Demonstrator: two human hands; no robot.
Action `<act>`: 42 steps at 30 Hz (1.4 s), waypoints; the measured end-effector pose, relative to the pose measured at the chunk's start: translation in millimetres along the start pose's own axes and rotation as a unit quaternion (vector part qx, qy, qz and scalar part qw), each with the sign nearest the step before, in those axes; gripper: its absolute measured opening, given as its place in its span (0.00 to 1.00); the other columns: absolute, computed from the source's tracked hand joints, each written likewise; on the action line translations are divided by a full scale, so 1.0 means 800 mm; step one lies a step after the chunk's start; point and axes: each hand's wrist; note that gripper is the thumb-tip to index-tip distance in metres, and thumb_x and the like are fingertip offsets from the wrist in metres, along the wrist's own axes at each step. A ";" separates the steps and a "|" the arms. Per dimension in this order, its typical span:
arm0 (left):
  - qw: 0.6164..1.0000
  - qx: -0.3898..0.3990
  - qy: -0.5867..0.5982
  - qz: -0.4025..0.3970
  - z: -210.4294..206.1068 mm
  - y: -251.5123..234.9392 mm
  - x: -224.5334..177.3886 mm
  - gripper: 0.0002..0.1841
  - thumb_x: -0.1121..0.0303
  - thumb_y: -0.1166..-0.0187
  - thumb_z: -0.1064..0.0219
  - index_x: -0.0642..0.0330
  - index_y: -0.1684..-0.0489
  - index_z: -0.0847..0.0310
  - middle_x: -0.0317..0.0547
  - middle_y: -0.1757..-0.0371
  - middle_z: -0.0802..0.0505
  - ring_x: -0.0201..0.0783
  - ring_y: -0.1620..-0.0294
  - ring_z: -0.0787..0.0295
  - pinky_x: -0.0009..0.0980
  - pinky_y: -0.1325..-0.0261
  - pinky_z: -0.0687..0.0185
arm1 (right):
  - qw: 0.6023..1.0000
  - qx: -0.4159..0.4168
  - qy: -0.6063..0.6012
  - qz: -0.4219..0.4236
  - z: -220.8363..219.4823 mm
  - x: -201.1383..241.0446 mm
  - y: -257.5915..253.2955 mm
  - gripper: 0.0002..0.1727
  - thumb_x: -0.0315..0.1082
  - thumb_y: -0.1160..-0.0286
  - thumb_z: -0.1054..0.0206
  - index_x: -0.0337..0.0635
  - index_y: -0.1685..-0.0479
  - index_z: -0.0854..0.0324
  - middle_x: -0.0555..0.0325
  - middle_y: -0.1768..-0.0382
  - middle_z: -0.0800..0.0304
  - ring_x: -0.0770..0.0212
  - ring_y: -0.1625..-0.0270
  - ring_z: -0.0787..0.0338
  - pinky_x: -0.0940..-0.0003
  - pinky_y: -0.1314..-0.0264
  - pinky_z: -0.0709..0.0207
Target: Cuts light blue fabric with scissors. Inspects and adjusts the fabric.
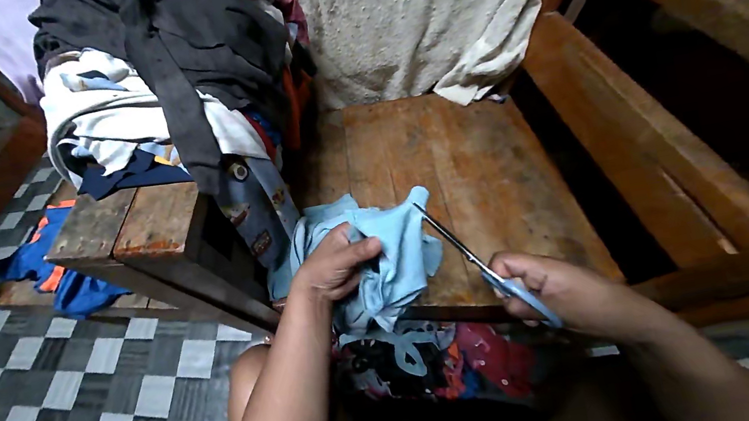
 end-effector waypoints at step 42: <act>0.991 -0.110 0.022 0.070 -0.013 -0.022 -0.018 0.12 0.81 0.34 0.31 0.58 0.54 0.18 0.39 0.62 0.04 0.31 0.59 0.07 0.31 0.47 0.10 | 0.997 0.038 -0.044 0.047 -0.036 -0.011 -0.020 0.28 0.66 0.35 0.31 0.53 0.55 0.27 0.81 0.75 0.22 0.86 0.75 0.23 0.89 0.72 0.29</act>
Point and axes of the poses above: each hand's wrist, its own y-axis away from the middle knuckle, its own z-axis out of the back of the hand, x = y × z
